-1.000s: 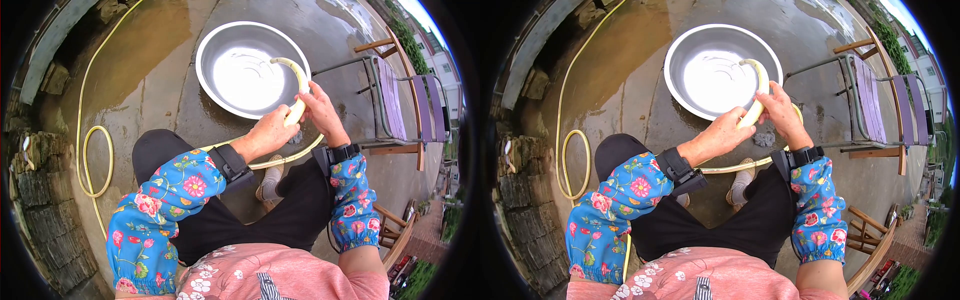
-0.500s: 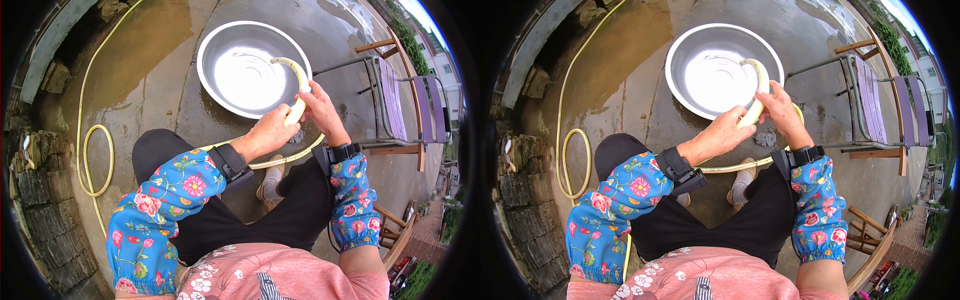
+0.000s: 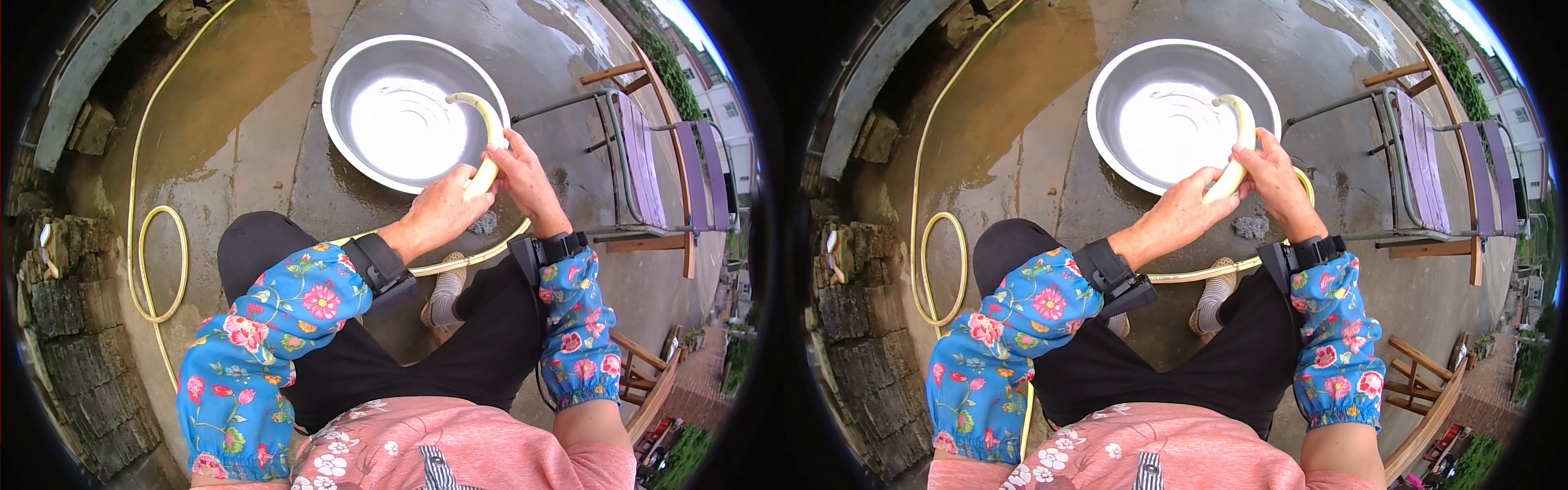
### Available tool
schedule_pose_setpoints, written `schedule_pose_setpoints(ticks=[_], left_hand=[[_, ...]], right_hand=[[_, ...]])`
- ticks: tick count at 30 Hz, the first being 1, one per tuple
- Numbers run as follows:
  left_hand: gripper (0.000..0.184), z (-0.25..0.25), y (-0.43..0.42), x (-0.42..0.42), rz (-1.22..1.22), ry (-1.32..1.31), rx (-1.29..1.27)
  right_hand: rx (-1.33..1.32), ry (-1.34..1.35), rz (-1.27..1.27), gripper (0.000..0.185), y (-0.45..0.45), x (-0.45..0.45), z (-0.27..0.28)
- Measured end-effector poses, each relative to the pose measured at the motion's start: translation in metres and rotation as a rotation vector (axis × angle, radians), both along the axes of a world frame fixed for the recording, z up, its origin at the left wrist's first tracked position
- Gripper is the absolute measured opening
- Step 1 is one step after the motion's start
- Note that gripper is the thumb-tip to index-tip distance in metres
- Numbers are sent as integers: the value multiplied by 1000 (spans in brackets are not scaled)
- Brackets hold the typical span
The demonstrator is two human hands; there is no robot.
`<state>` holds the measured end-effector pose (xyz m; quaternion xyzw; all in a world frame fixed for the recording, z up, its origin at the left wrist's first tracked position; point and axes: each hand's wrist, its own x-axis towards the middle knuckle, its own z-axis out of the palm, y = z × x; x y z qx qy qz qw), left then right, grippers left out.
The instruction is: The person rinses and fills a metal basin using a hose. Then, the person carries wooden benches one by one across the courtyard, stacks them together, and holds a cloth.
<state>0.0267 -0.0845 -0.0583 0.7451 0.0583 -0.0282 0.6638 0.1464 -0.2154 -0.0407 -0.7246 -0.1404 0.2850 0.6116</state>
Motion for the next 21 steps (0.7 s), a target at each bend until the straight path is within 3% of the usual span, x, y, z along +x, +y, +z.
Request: schedule_pose_setpoints(ticks=[4,10,12,15,18,21], left_hand=[[32,-8,2,0,11,-125,64],[25,4,41,31,86,143,-41],[29,21,65,31,150,91,32],[25,28,107,34,239,117,-4],[23,39,152,25,177,141,-83],[23,46,183,19,126,152,-93]], right_hand=[[20,30,53,65,4,-1,1],[-35,52,40,69,58,23,-3],[-12,111,261,68,74,38,4],[-150,-87,309,58,71,57,12],[-320,-187,37,46,24,97,-53],[-574,-46,-212,34,-34,110,-152]])
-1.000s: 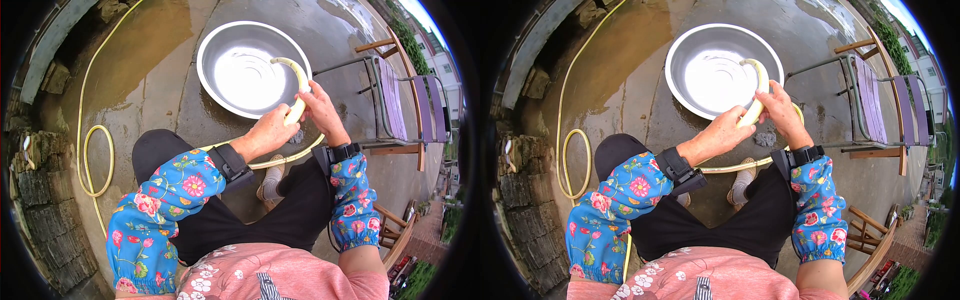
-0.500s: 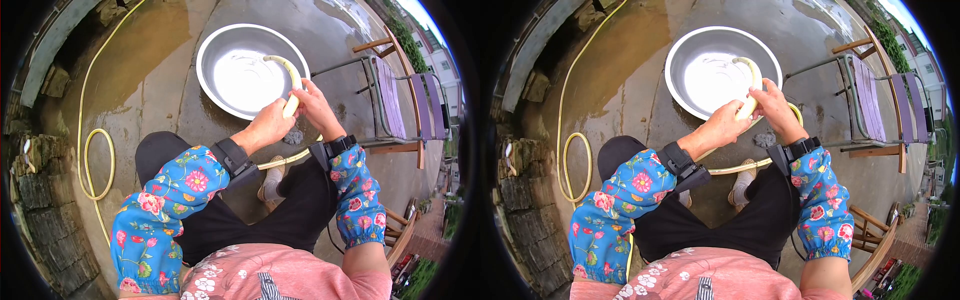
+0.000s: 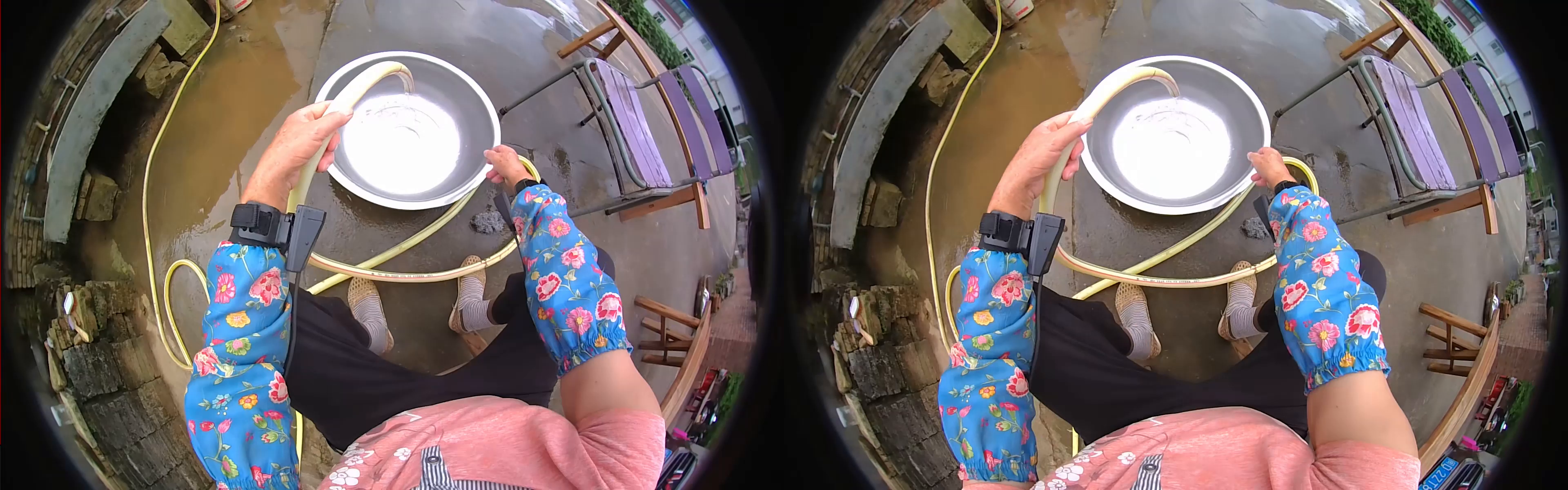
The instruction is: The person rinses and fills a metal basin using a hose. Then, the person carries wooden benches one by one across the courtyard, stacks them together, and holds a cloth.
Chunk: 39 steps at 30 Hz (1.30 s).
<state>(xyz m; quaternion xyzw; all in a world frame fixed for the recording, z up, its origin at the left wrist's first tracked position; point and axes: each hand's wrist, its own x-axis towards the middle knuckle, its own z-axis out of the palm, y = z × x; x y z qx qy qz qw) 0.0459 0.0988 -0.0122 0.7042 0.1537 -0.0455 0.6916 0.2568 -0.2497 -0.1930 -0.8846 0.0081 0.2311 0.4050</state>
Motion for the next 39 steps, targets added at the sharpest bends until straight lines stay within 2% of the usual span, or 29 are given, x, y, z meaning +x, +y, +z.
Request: schedule_pose_setpoints(ticks=[3,4,7,10,14,20,24,29,36,39], left_hand=[[23,-3,3,2,-44,-10,-47],[23,-6,2,5,-55,6,-42],[23,-11,-5,18,-52,48,-16],[24,-9,-3,27,-59,49,2],[25,-7,-2,34,-65,25,18],[24,1,-3,36,-23,-37,10],[23,1,10,34,48,-62,-46],[22,1,14,16,83,-29,-12],[23,-9,13,1,86,20,45],[23,-8,13,1,104,24,79]], right_hand=[[-59,188,-202,49,-21,-20,-64],[55,222,-328,52,-15,-35,-77],[500,325,-433,37,0,-53,-112],[700,227,-695,22,22,-64,-112],[614,150,-605,18,20,-55,-97],[712,-131,-310,20,62,-2,12],[716,-222,-178,20,104,-7,51],[742,-233,-133,21,105,-45,43],[685,-152,-329,19,42,-75,-16],[724,-123,-365,19,40,-71,-19]])
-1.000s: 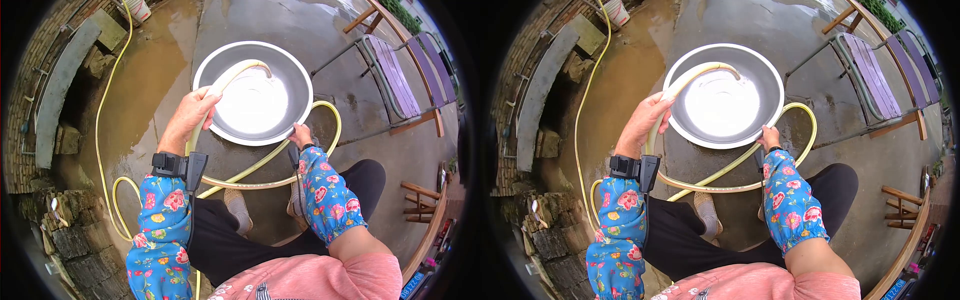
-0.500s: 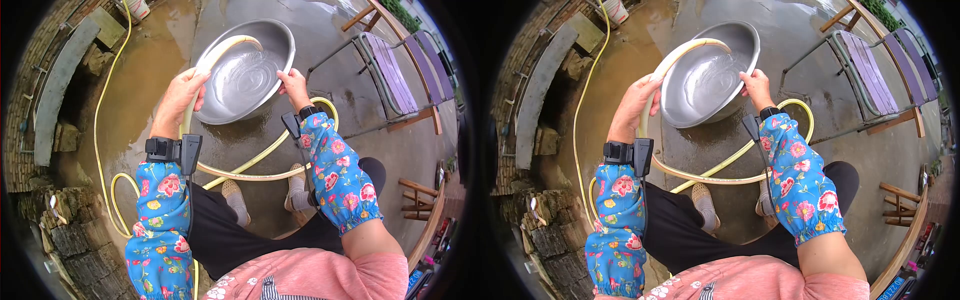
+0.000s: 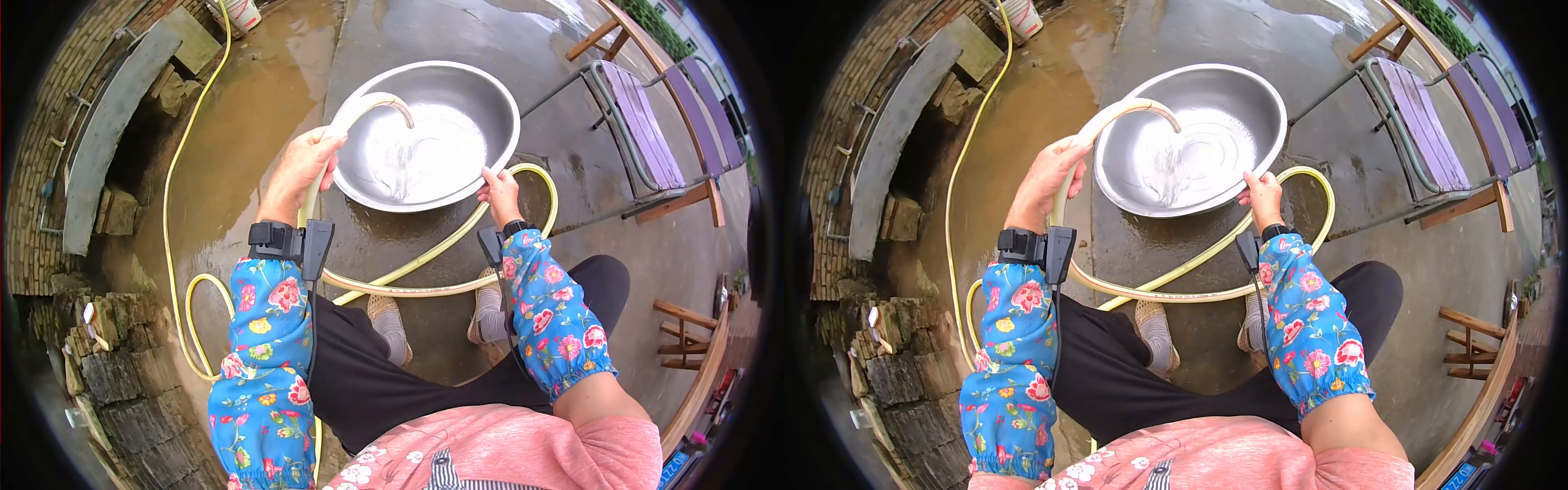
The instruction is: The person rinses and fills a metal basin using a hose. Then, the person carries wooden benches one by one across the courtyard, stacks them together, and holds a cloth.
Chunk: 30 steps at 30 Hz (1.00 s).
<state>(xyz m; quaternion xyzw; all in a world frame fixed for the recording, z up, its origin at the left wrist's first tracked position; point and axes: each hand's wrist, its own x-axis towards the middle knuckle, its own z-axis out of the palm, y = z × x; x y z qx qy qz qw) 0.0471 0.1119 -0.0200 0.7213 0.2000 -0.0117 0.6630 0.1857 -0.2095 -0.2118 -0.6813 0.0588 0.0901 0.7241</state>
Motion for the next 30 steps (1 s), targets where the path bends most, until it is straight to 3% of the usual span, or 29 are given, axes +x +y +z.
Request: schedule_pose_setpoints(ticks=[4,13,17,19,24,30], left_hand=[[23,0,7,-1,13,12,10],[24,4,28,-12,118,-46,-14],[23,1,41,-23,212,-20,-36],[23,-1,43,-23,241,-13,-38],[22,-3,46,-28,276,22,-7],[28,-4,53,-32,215,12,12]], right_hand=[[45,-57,-6,19,23,31,26],[-312,-344,350,24,159,73,142],[-428,-480,401,25,200,62,148],[-491,-692,409,26,211,67,142],[-494,-691,536,26,223,33,158],[-582,-906,546,24,226,3,164]])
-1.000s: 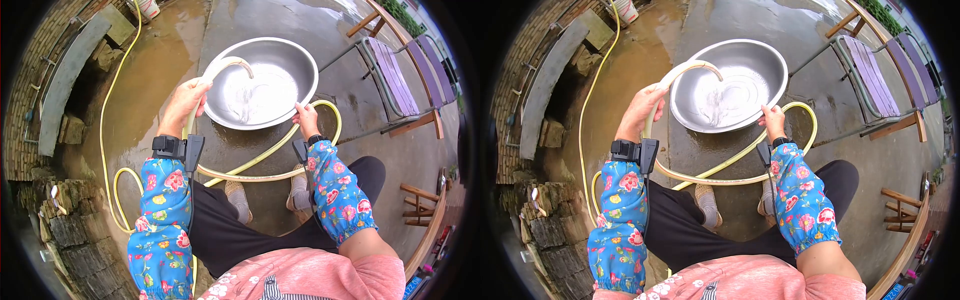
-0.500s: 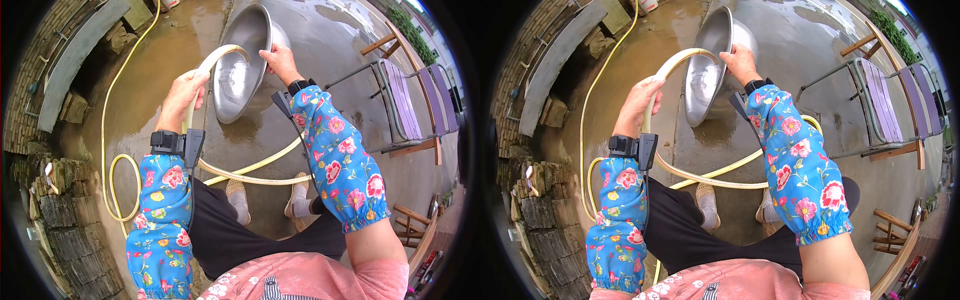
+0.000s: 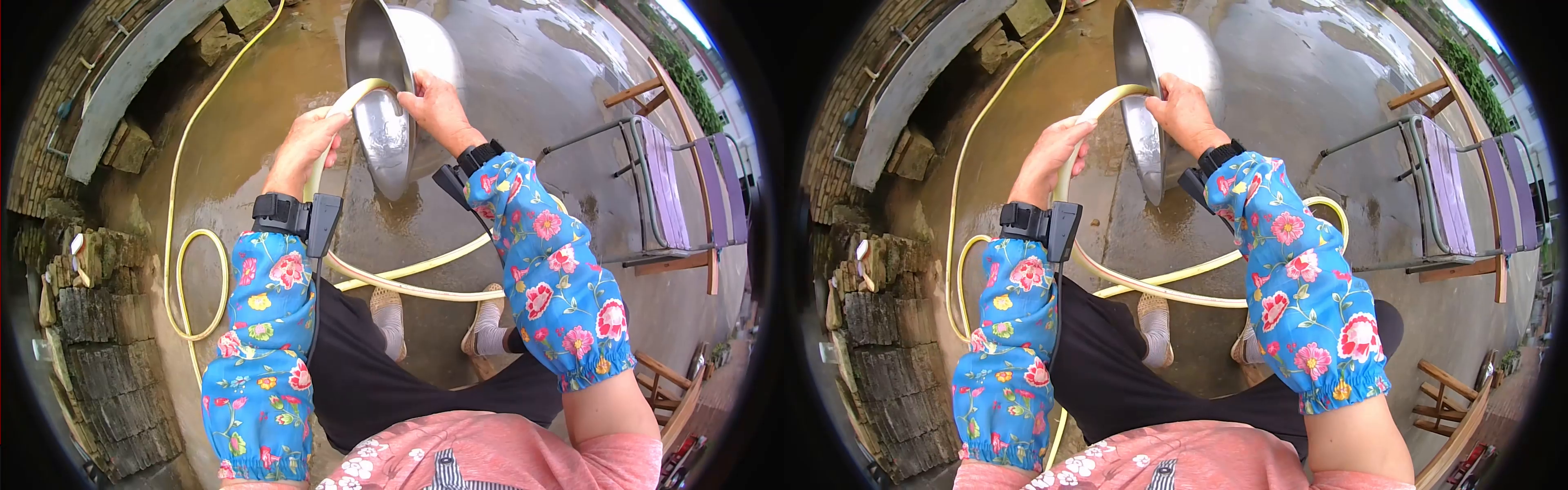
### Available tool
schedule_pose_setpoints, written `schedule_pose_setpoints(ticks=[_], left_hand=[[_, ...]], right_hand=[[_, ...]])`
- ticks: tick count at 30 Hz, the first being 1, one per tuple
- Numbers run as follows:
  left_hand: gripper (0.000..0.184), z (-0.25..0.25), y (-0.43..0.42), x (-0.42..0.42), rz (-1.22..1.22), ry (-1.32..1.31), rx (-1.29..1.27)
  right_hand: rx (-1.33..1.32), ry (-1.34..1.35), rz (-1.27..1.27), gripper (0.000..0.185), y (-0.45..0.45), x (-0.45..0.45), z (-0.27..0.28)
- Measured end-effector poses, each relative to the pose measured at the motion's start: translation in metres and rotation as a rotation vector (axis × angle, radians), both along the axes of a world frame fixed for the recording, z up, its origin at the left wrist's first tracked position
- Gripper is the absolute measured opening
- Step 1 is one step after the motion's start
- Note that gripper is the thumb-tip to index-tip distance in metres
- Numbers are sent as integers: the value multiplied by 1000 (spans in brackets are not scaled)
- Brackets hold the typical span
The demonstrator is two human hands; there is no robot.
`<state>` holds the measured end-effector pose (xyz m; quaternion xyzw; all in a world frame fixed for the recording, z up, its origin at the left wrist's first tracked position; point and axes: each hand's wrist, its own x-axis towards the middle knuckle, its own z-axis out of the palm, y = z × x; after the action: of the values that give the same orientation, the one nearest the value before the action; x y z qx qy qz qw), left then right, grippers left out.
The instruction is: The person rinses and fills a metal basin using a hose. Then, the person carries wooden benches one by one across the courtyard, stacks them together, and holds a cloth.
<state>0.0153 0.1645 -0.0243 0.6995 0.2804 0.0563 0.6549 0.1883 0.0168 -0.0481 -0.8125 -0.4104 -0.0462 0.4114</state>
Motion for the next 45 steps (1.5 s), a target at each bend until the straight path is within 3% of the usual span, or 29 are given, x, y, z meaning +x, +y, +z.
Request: schedule_pose_setpoints(ticks=[18,36,45], left_hand=[[26,-5,-6,-1,-50,56,9],[25,-13,-3,-10,-92,45,47],[28,-21,7,-23,-145,156,170]], right_hand=[[46,108,-41,24,-22,-17,-12],[23,21,36,25,9,-29,-7],[53,212,25,24,6,-21,-23]])
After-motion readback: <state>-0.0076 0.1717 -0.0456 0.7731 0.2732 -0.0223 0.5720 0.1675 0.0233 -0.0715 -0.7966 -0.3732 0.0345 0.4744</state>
